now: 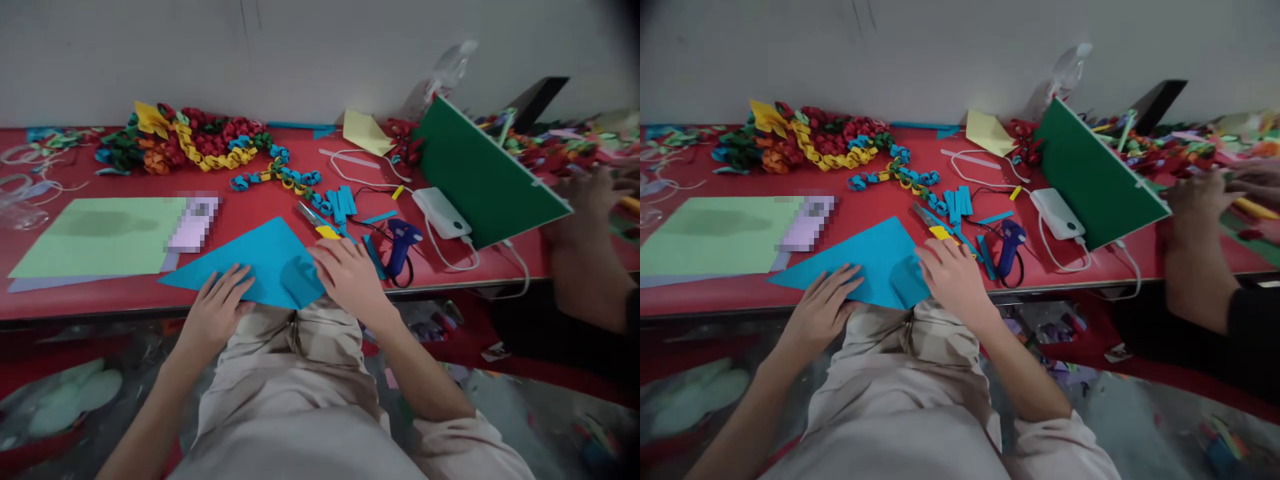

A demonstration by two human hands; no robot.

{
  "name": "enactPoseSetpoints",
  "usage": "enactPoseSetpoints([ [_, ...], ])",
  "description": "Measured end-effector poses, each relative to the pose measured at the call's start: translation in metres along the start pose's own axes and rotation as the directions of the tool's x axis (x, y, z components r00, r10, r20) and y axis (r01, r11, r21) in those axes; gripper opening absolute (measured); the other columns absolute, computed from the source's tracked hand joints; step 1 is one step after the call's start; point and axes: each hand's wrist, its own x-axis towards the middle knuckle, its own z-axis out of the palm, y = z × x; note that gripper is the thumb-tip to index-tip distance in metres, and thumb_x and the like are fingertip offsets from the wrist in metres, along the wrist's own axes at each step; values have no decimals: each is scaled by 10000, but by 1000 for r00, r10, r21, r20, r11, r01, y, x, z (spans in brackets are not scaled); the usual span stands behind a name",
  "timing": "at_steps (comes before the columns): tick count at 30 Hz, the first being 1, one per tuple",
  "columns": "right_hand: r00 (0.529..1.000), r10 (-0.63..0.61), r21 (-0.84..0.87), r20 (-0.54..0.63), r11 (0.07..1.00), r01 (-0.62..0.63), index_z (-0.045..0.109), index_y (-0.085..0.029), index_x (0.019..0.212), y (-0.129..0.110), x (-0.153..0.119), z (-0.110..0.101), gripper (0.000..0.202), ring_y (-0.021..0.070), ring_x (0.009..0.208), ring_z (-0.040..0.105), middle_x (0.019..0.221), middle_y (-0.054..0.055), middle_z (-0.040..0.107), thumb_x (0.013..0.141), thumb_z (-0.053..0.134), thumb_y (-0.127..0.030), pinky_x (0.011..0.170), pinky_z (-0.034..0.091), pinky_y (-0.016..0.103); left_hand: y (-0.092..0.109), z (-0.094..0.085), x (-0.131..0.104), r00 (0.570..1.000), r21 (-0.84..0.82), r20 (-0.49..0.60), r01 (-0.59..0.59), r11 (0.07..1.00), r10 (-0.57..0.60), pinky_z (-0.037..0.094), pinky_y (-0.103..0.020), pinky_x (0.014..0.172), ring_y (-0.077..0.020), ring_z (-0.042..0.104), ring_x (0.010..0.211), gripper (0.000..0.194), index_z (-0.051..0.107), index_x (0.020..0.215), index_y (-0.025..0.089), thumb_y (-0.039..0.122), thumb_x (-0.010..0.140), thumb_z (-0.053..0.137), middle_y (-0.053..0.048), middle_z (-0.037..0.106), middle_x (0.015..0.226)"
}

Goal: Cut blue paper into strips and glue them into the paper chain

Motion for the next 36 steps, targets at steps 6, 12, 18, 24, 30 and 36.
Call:
enactPoseSetpoints([
  [6, 994, 105, -103, -13, 989, -106, 635, -208, 1307, 0, 9, 12, 326, 304, 1177, 532, 1360, 131, 633, 1039, 470, -292, 905, 378, 441, 2, -5, 3, 998, -41, 5, 64, 997, -64, 432, -506, 1104, -298, 545, 1377, 259, 653, 1156, 184, 334, 1042, 475, -125, 614, 1452],
  [12, 968, 216, -280, 130, 944, -173, 605, -149, 1339, 15, 27, 16, 373, 356, 1073, 546, 1135, 182, 654, 1010, 483, -276, 853, 422, 487, 8, -13, 32, 992, 37, 83, 97, 995, -100, 446, -547, 1054, -355, 547, 1352, 463, 579, 1425, 201, 379, 1008, 485, -138, 485, 1581],
  [18, 975, 221, -208, 24, 955, -211, 538, -116, 1455, 23, 26, 7, 473, 344, 1015, 608, 1073, 188, 661, 1010, 392, -177, 852, 487, 492, 6, -3, 54, 972, -40, 135, 201, 979, -194, 327, -575, 1213, -375, 332, 1536, 589, 467, 1534, 153, 466, 1035, 447, -150, 372, 1651],
  [24, 971, 199, 371, 130, 899, -234, 460, -289, 1556, 34, 21, -29, 487, 139, 676, 623, 973, 61, 661, 1070, 438, -273, 684, 525, 306, 14, 3, 65, 918, -15, 109, 386, 922, -382, 308, -652, 1190, -431, 272, 1553, 629, 400, 1571, 141, 478, 1041, 419, -175, 294, 1681],
  [30, 982, -40, 372, 184, 928, -32, 505, -364, 1519, 47, 27, -30, 518, 161, 817, 664, 1031, 49, 682, 1013, 596, -299, 641, 549, 275, 20, 1, 59, 958, -57, 163, 249, 967, -237, 313, -605, 1205, -378, 354, 1529, 532, 509, 1491, 213, 438, 1009, 492, -143, 455, 1599],
  [36, 961, -187, 287, 202, 950, 124, 532, -302, 1502, 50, 33, -20, 507, 127, 742, 657, 1038, 47, 693, 1003, 608, -257, 557, 524, 259, 25, -1, 59, 935, -39, 293, 222, 974, -202, 264, -682, 1207, -440, 250, 1560, 579, 436, 1547, 244, 457, 1011, 494, -97, 322, 1682],
])
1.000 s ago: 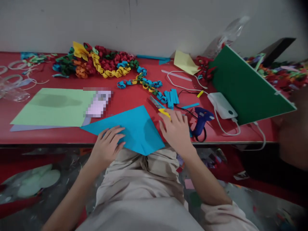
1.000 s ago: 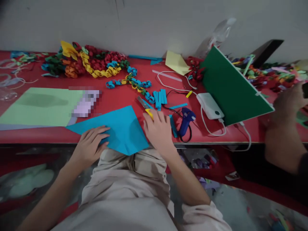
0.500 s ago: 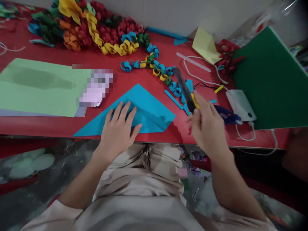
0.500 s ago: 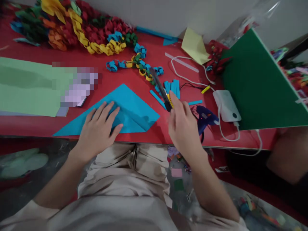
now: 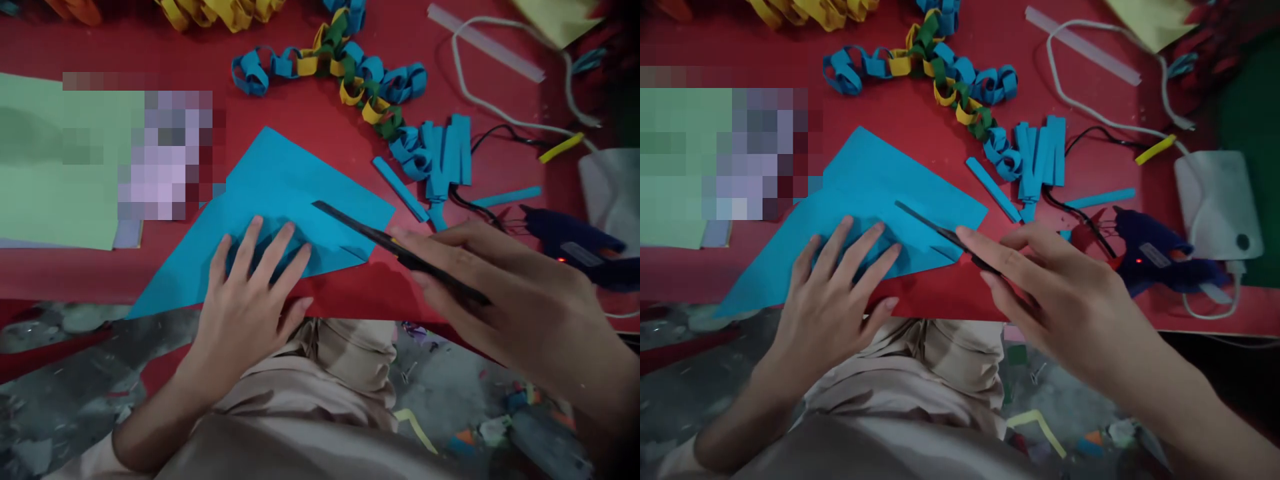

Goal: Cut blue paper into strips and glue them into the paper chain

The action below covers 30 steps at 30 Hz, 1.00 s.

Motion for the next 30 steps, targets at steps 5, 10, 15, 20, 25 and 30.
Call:
enactPoseSetpoints([
  [5, 998, -7, 28, 64, 1000, 5, 503, -306, 1523, -2, 4, 6, 506, 131, 800, 688, 1035, 35, 721, 1023, 559, -252, 525, 531, 270, 0, 0, 2, 1000, 1, 9, -13, 1000, 13, 236, -704, 1208, -461, 237, 1557, 592, 417, 1560, 238, 463, 1017, 479, -55, 336, 1677],
  [10, 996, -15, 31, 83, 999, 12, 529, -308, 1501, 0, 4, 10, 468, 118, 771, 699, 1050, 32, 737, 1036, 527, -257, 504, 539, 280, -1, 3, 0, 1000, -17, -8, -19, 1000, 19, 215, -712, 1223, -462, 237, 1557, 609, 404, 1577, 238, 465, 1016, 477, -76, 404, 1643],
  [15, 993, -36, 28, 116, 999, 33, 521, -287, 1513, 2, 2, 9, 488, 137, 838, 713, 1035, 41, 739, 1026, 547, -258, 520, 551, 281, -1, 3, 0, 1000, 2, -4, -19, 1000, 19, 202, -692, 1239, -451, 227, 1563, 614, 402, 1574, 234, 463, 1013, 496, -74, 401, 1645],
  [20, 992, -39, 31, 122, 999, 36, 458, -318, 1557, 2, 0, 11, 528, 160, 847, 704, 1063, 44, 736, 1035, 534, -293, 500, 526, 298, 0, 2, 0, 1000, 4, 8, -16, 1000, 16, 213, -710, 1232, -451, 216, 1568, 602, 390, 1580, 286, 466, 1014, 488, -62, 383, 1656],
  [25, 991, -32, 45, 133, 999, 27, 468, -324, 1552, 2, -2, 11, 536, 176, 904, 702, 1090, 49, 734, 1024, 559, -290, 536, 537, 306, 2, 0, 1, 1000, 17, 23, -13, 1000, 12, 233, -719, 1211, -464, 202, 1568, 569, 405, 1566, 310, 433, 1017, 494, -57, 374, 1660],
  [30, 992, 6, 104, 127, 994, -19, 483, -370, 1540, 5, -5, 8, 513, 149, 706, 653, 1080, 39, 740, 1029, 530, -382, 490, 506, 301, 7, 0, 3, 999, -25, 3, -52, 998, 52, 239, -648, 1242, -379, 336, 1536, 524, 448, 1537, 191, 324, 1031, 431, -96, 454, 1609],
])
